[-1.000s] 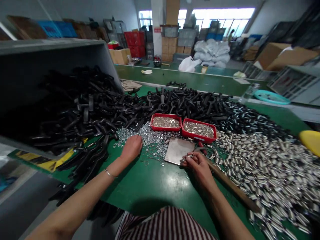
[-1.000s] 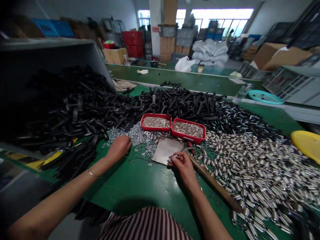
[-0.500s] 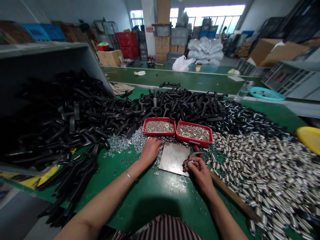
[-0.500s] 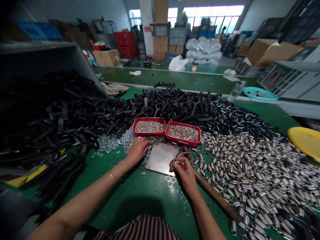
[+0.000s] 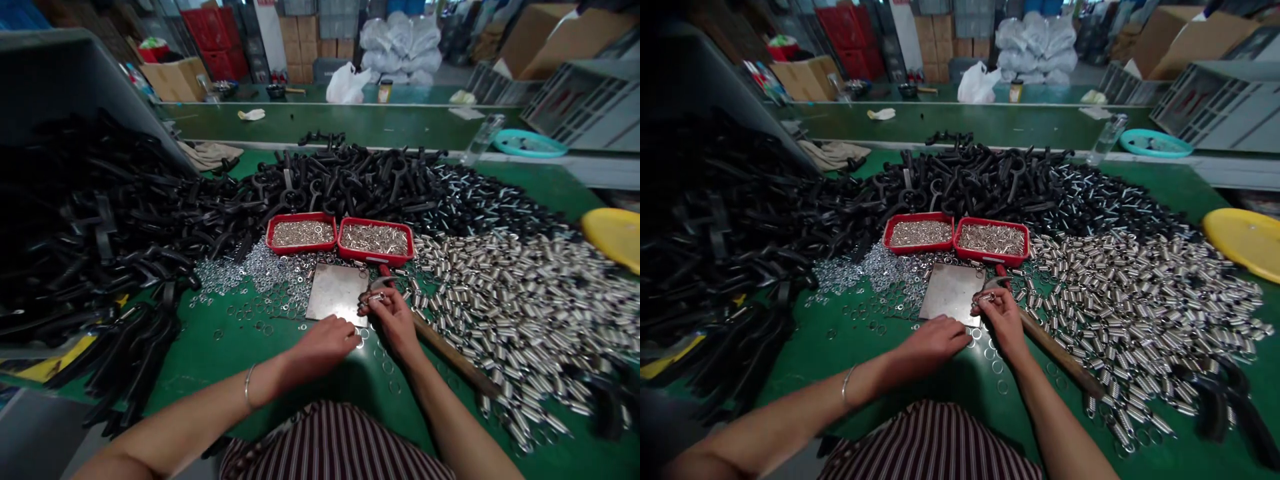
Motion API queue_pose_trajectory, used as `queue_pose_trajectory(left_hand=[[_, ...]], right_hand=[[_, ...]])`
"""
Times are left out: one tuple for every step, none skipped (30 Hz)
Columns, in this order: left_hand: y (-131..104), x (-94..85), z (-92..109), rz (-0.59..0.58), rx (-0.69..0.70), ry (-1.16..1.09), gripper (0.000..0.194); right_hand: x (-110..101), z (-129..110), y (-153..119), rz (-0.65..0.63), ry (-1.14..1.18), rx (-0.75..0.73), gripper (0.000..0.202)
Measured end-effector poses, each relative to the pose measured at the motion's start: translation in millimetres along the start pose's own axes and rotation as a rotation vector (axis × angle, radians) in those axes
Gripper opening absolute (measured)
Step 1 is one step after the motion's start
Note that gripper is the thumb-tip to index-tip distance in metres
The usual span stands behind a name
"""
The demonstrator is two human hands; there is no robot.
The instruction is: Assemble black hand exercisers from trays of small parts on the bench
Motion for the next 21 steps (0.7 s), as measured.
queue_pose_trajectory(left_hand=[[-5,10.9,10,0.003,-0.001,0.001,0.022],[-9,20.8,16,0.019,-0.024,0.006,0.021],[-11,29.2,19,0.042,-0.055,0.009,0.020],[-12,36.0,20,0.059,-0.081,0.005,0.020],[-11,40.9,19,0.072,-0.103,-0.004,0.020],[-9,44.1,17,0.083,-0.127,-0.017,0.020],[-7,45.9,16,0.094,-0.155,-0.032,0.020],[-4,46.4,15,0.103,-0.184,-0.051,0.020],[-2,46.0,16,0.113,-0.211,-0.079,0.021],[0,44.6,17,0.124,-0.236,-0.122,0.021],[0,42.3,20,0.137,-0.258,-0.178,0.022],[0,39.2,22,0.152,-0.273,-0.246,0.024],[-2,35.3,24,0.170,-0.285,-0.317,0.026],[-6,30.8,25,0.194,-0.297,-0.380,0.028],[-12,26.0,24,0.227,-0.309,-0.424,0.029],[-21,21.2,21,0.268,-0.327,-0.445,0.029],[-31,16.6,16,0.319,-0.354,-0.440,0.028],[-44,12.2,7,0.379,-0.393,-0.410,0.027],[-58,8.2,-4,0.444,-0.448,-0.356,0.028],[-74,4.4,-18,0.506,-0.524,-0.280,0.030],[-90,1.0,-33,0.560,-0.626,-0.184,0.032]], right_hand=[[0,1,0,-0.001,-0.011,0.000,0.028],[0,1,0,-0.005,-0.023,-0.002,0.028],[1,1,0,-0.009,-0.035,-0.003,0.028],[1,1,0,-0.011,-0.048,-0.008,0.028],[2,1,-1,-0.011,-0.060,-0.014,0.028],[3,0,-1,-0.009,-0.072,-0.021,0.028],[3,0,-2,-0.008,-0.083,-0.028,0.028],[4,-1,-2,-0.006,-0.094,-0.036,0.027],[4,-1,-3,-0.009,-0.105,-0.042,0.027],[4,-1,-3,-0.015,-0.116,-0.047,0.026],[3,-1,-3,-0.023,-0.128,-0.051,0.026],[3,-1,-3,-0.032,-0.139,-0.053,0.025],[2,0,-2,-0.039,-0.146,-0.054,0.025],[1,1,-2,-0.044,-0.150,-0.052,0.025],[0,2,-2,-0.047,-0.150,-0.051,0.026],[-1,3,-1,-0.051,-0.148,-0.049,0.026],[-2,4,-1,-0.056,-0.147,-0.050,0.026],[-2,4,-1,-0.060,-0.147,-0.052,0.027],[-3,5,-1,-0.064,-0.151,-0.056,0.027],[-3,6,0,-0.066,-0.158,-0.058,0.028],[-4,6,0,-0.067,-0.166,-0.059,0.028]])
Point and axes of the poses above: each hand's wrist, its own y-axis towards the middle knuckle, its own x-axis out of the palm, z = x × y, the point moved 1 cm from there along y, towards the middle knuckle, and after that the axes turned 2 degrees about -y, right-handed, at the moved point
